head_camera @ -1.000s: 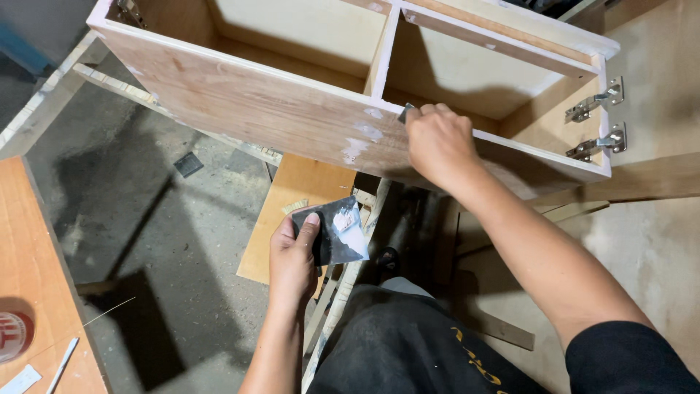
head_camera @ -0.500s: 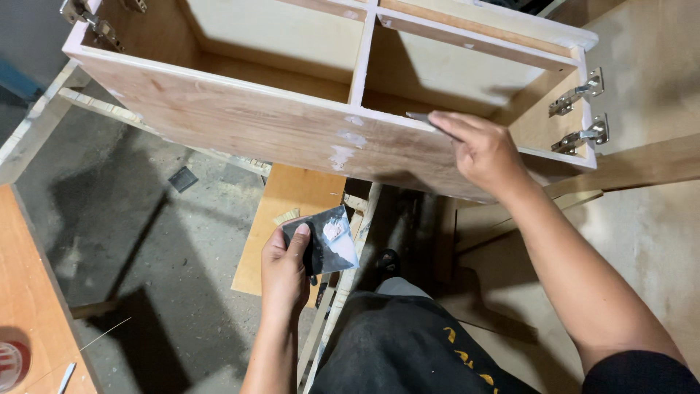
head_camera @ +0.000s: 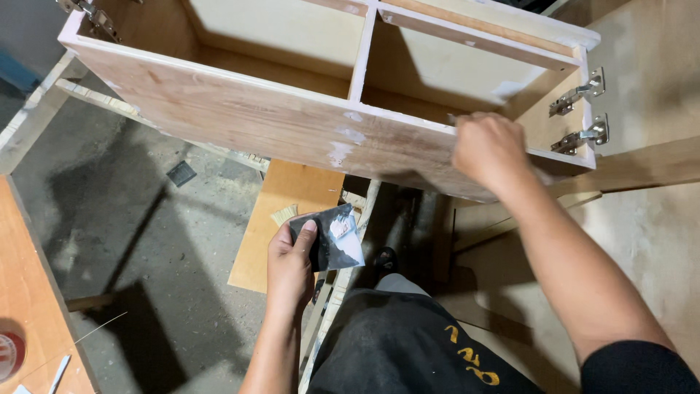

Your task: The person sands the edges and interior surfaces of a wooden cabinet using a sanding block. They move along the top, side, and bottom edges, applying consistent pressure to smooth the wood.

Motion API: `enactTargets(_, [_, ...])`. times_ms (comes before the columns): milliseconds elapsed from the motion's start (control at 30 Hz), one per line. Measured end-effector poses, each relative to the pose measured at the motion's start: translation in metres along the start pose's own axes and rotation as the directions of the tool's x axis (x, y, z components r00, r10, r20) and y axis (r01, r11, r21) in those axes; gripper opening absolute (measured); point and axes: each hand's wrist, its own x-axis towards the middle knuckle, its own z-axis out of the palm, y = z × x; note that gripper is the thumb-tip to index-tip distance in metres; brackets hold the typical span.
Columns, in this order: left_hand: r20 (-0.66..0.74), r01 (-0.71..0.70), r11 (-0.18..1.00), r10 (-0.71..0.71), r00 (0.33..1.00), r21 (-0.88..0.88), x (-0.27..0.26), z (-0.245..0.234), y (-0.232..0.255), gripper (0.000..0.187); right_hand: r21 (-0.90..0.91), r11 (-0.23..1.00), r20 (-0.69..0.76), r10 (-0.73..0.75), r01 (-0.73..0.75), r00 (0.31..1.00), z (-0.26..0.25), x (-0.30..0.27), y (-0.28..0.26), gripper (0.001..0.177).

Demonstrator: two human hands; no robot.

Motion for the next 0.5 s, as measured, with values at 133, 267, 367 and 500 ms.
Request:
enactTargets(133, [-0.004,-0.011,1.000,0.011,1.000,-0.008,-0.005,0.001,0.004,0.014,0.026,0.997,-0.108,-0.069,0.073,0.992,-0.009,0.014,-0.061,0.030])
enactTargets(267, [-0.014,-0.036,0.999,0.036,0.999,-0.006,-0.004,-0.008,0.004,0.015,0.008,0.984,-0.215,-0.171,0.176,0.962,-0.017,0.024,-0.105,0.028])
enactTargets(367, [-0.024,-0.053,0.999,0.053,0.998,0.008,-0.003,-0.014,0.002,0.014,-0.004,0.978,-0.303,-0.200,0.208,0.932,-0.012,0.033,-0.136,0.025])
enactTargets(500, [-0.020,-0.069,0.998,0.069,0.997,0.001,0.000,-0.022,-0.001,0.016,0.136,0.921,-0.414,-0.283,0.366,0.865,-0.042,0.017,-0.158,0.029])
